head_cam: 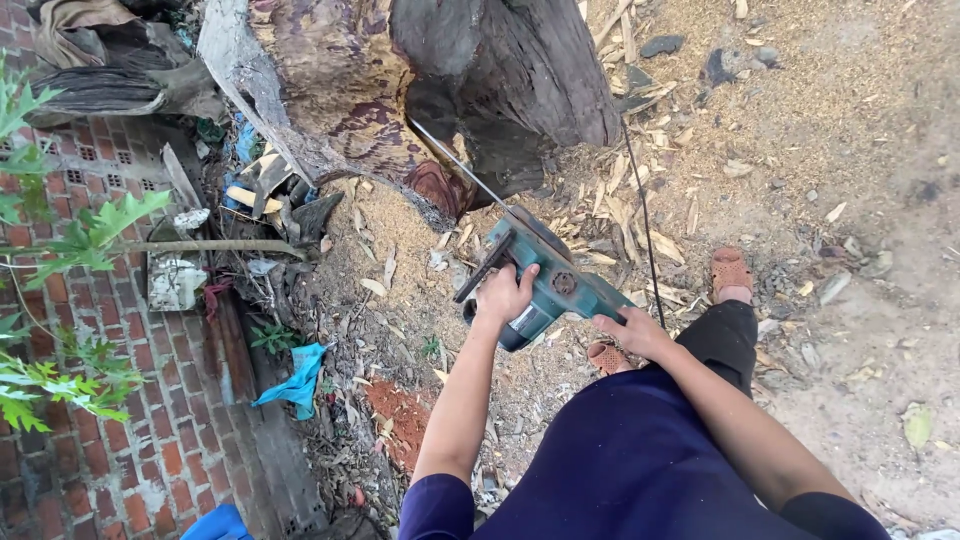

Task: Using an electric chainsaw to make a vertical cut into a large wooden stump

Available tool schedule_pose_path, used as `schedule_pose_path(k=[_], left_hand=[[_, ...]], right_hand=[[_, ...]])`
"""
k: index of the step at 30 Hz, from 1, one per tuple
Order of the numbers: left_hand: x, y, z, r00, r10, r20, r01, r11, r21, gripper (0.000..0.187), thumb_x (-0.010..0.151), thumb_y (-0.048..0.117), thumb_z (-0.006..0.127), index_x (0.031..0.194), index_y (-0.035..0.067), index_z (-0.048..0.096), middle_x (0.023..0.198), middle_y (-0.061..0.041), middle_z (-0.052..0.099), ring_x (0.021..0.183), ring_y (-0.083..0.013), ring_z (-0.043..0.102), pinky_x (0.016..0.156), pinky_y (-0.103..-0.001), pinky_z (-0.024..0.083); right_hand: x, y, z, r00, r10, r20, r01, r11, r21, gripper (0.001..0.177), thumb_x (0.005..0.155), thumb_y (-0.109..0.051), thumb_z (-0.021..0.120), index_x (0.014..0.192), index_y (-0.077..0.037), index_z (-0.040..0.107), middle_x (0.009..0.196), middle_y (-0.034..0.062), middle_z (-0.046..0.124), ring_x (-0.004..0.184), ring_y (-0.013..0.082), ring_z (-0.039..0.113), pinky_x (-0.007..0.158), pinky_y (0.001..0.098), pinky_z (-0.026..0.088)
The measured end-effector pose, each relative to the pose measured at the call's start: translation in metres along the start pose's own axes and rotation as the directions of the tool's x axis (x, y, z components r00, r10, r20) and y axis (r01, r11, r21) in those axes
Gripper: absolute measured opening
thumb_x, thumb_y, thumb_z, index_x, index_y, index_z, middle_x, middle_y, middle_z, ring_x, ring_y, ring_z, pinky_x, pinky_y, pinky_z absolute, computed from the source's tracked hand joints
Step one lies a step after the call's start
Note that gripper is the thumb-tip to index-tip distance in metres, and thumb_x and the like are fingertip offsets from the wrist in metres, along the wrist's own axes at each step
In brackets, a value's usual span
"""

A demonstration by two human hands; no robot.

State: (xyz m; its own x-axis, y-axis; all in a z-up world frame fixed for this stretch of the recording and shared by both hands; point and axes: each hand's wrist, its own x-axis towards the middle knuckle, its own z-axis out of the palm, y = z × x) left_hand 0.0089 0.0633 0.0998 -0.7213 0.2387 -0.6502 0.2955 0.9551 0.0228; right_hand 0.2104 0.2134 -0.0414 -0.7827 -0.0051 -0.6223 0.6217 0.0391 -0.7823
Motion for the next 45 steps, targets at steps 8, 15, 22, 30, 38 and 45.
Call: schedule_pose_path(k=[8,15,22,30,38,45], left_hand=[[0.007,-0.003,0.006,1.000,-0.002,0.001,0.002,1.000,0.003,0.076,0.098,0.071,0.030,0.112,0.007,0.067,0.115,-0.027,0.070,0.122,-0.0455,0.064,0.104,-0.057,0.048],[0.009,-0.009,0.009,1.000,0.008,-0.002,-0.008,1.000,-0.028,0.075,0.098,0.072,0.031,0.111,0.009,0.068,0.116,-0.028,0.070,0.123,-0.0462,0.062,0.105,-0.058,0.047],[0.014,-0.011,0.014,1.000,0.020,0.006,-0.019,0.999,-0.045,0.074,0.097,0.073,0.032,0.111,0.010,0.068,0.115,-0.029,0.070,0.123,-0.0453,0.063,0.105,-0.057,0.048],[0.037,-0.009,0.019,0.998,0.063,0.000,-0.063,0.998,-0.026,0.075,0.097,0.071,0.030,0.114,0.009,0.069,0.117,-0.029,0.070,0.123,-0.0444,0.063,0.106,-0.055,0.049],[-0.021,-0.010,-0.010,0.981,0.188,0.046,-0.180,0.972,-0.149,0.078,0.093,0.072,0.030,0.120,0.009,0.067,0.124,-0.026,0.069,0.126,-0.0414,0.063,0.107,-0.052,0.049],[-0.110,-0.040,-0.031,0.911,0.412,-0.013,-0.398,0.873,-0.280,0.073,0.094,0.065,0.028,0.114,0.008,0.068,0.115,-0.022,0.074,0.117,-0.0355,0.069,0.098,-0.049,0.055]], right_hand=[[0.009,0.006,-0.002,1.000,0.016,0.009,-0.016,1.000,0.002,0.073,0.086,-0.074,0.059,0.075,-0.002,0.065,0.046,0.0119,0.064,0.061,0.0277,0.074,0.067,0.0327,0.053],[0.004,-0.006,-0.008,0.999,0.033,0.013,-0.032,0.998,-0.048,0.081,0.081,-0.080,0.057,0.076,0.000,0.066,0.048,0.0144,0.065,0.073,0.0345,0.076,0.072,0.0372,0.055],[0.009,-0.007,-0.010,1.000,0.019,0.017,-0.019,1.000,-0.015,0.079,0.084,-0.075,0.058,0.079,0.003,0.066,0.053,0.0203,0.066,0.059,0.0298,0.074,0.062,0.0357,0.055],[0.010,0.005,0.005,0.993,0.122,-0.007,-0.122,0.993,-0.010,0.077,0.087,-0.073,0.053,0.095,0.001,0.070,0.052,0.0153,0.068,0.053,0.0256,0.074,0.052,0.0317,0.059],[-0.002,0.050,0.039,0.986,0.066,-0.152,-0.075,0.996,-0.052,0.059,0.094,-0.068,0.054,0.082,-0.011,0.070,0.049,0.0085,0.068,0.055,0.0247,0.073,0.058,0.0354,0.058],[-0.064,0.048,0.073,0.966,-0.198,-0.167,0.194,0.980,-0.035,0.052,0.098,-0.055,0.061,0.078,-0.008,0.067,0.064,0.0131,0.072,0.070,0.0271,0.069,0.075,0.0389,0.051]])
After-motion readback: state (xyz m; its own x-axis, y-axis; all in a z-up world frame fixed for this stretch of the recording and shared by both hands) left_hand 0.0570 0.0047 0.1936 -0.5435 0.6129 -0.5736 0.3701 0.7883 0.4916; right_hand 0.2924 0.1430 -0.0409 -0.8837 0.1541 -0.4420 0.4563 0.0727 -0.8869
